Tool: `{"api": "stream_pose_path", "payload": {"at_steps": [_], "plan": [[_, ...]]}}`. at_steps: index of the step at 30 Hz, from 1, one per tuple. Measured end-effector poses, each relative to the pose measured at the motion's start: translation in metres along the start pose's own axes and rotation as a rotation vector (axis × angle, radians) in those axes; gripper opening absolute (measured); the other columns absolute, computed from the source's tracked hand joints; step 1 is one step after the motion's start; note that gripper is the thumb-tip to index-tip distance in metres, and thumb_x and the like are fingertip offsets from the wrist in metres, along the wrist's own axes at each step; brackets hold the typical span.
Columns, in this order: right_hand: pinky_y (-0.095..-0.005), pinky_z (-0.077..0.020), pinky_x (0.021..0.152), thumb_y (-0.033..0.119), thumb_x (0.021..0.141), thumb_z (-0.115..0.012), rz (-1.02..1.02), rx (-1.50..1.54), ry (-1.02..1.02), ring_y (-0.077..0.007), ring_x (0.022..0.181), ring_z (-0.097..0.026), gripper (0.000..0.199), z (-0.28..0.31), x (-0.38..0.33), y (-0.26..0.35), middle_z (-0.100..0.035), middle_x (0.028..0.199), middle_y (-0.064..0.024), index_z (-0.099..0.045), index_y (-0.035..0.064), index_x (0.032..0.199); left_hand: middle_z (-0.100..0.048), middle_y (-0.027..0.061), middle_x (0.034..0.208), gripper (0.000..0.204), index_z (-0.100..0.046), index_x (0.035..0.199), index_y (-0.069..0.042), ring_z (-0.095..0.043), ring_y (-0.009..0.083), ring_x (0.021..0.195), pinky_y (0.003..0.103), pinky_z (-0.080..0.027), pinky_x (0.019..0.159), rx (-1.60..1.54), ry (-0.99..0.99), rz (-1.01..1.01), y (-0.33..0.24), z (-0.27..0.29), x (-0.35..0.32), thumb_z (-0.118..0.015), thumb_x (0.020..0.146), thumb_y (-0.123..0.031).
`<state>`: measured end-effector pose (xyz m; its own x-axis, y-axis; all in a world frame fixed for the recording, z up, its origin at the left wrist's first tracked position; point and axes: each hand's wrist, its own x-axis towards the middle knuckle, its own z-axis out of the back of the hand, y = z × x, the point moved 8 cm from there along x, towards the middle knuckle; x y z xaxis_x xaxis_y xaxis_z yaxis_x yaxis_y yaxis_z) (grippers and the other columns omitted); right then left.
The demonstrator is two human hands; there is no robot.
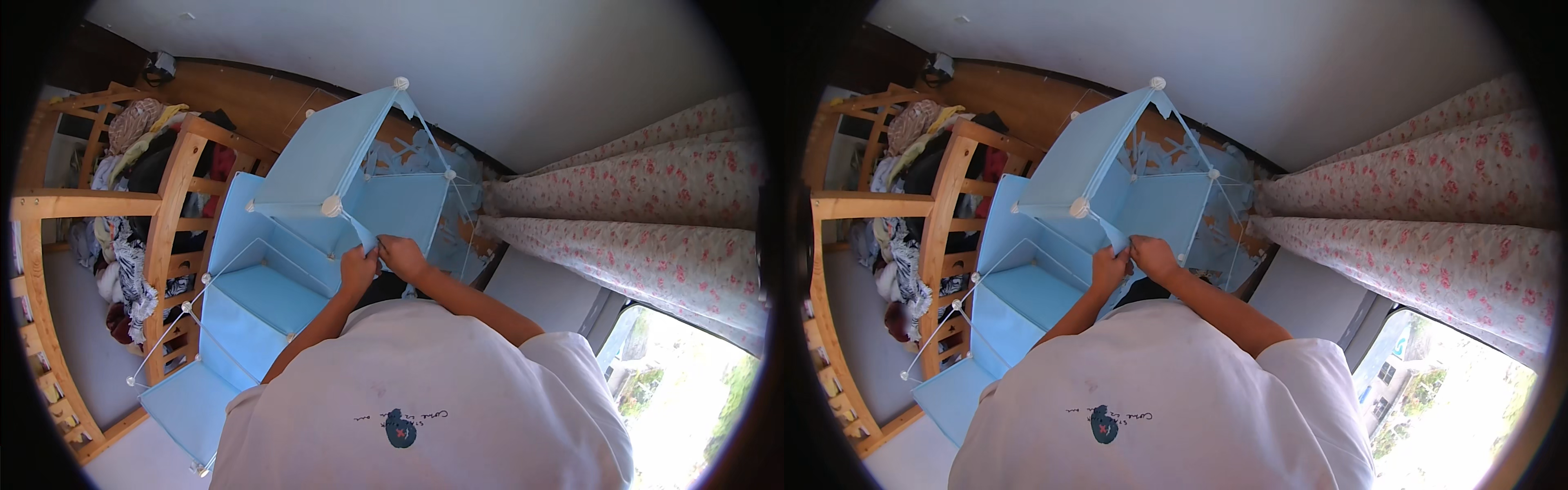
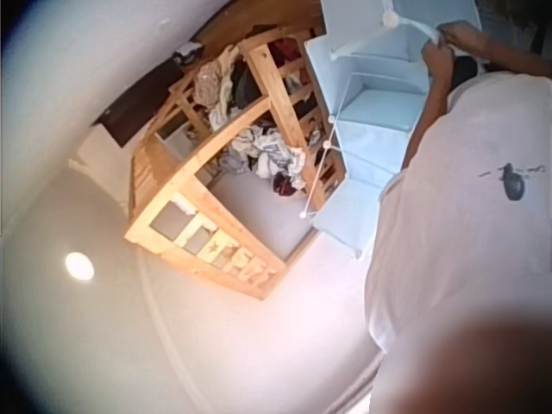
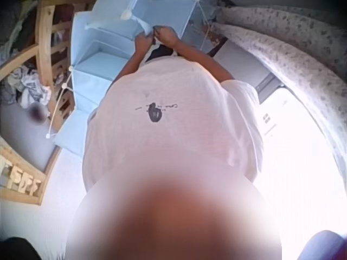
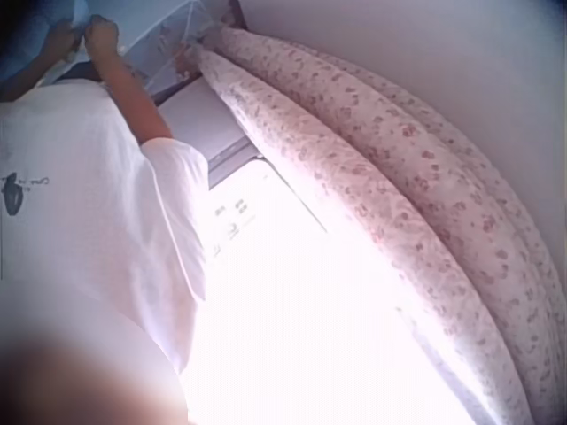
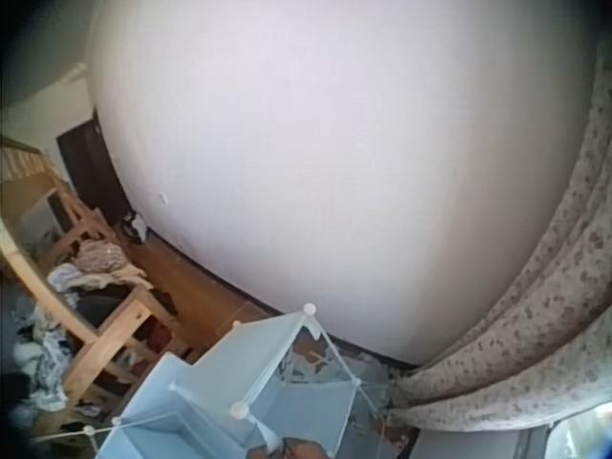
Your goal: The person assembles a light blue multi-tiered shelving unit by hand. They connect the wire frame components, insert the fabric shelves, and secure the structure using white elastic bands.
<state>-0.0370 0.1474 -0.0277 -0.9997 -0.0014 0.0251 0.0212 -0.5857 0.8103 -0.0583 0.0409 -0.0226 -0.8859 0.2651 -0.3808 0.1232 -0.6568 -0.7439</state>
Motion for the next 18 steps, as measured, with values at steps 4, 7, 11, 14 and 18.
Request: {"api": "stream_pose_path", "payload": {"at_steps": [4,7,11,14,18], "plan": [[-0.0416,-0.0453,0.053,0.016,0.081,-0.053,0.033,-0.054,-0.069,-0.0349,0.06,-0.057,0.015,-0.001,-0.001,-0.001,-0.057,0.065,-0.0166,-0.049,0.0033,0.073,-0.058,0.0089,0.051,0.024,-0.059,0.067,0.0,-0.059,0.022,0.048,0.033,-0.046,0.051,0.015,0.027,-0.042,-0.008,0.003,0.004,-0.053,0.083,-0.017],[-0.0412,-0.0448,0.05,0.016,0.081,-0.053,0.07,-0.037,-0.115,-0.0347,0.056,-0.056,0.015,0.0,0.0,0.003,-0.056,0.061,-0.0155,-0.049,0.004,0.072,-0.058,0.0087,0.052,0.024,-0.059,0.068,0.0,-0.059,0.0216,0.049,0.033,-0.046,0.052,0.044,0.07,-0.031,-0.012,0.008,0.002,-0.053,0.083,-0.017],[-0.0426,-0.0449,0.05,0.015,0.08,-0.053,0.056,0.014,-0.12,-0.0348,0.055,-0.056,0.013,0.001,0.007,-0.004,-0.055,0.059,-0.0155,-0.049,0.0043,0.073,-0.058,0.0088,0.052,0.023,-0.059,0.068,0.0,-0.059,0.0207,0.05,0.031,-0.046,0.052,0.058,0.139,-0.069,-0.005,0.013,0.003,-0.054,0.083,-0.016],[-0.0435,-0.0448,0.051,0.014,0.08,-0.051,0.028,0.095,-0.06,-0.0352,0.056,-0.056,0.011,-0.003,0.016,-0.01,-0.056,0.059,-0.0158,-0.051,0.0049,0.074,-0.058,0.009,0.054,0.022,-0.058,0.069,0.001,-0.057,0.0203,0.05,0.031,-0.046,0.053,-0.031,0.209,-0.097,-0.009,0.019,0.002,-0.054,0.083,-0.016],[-0.0416,-0.0459,0.053,0.016,0.081,-0.048,-0.024,0.164,0.036,-0.0333,0.056,-0.057,0.012,-0.014,0.017,-0.014,-0.058,0.06,-0.0144,-0.053,0.0055,0.079,-0.059,0.0103,0.057,0.024,-0.058,0.068,0.002,-0.057,0.0179,0.052,0.031,-0.046,0.053,0.101,0.324,-0.079,-0.011,0.027,0.007,-0.058,0.083,-0.016]]}}
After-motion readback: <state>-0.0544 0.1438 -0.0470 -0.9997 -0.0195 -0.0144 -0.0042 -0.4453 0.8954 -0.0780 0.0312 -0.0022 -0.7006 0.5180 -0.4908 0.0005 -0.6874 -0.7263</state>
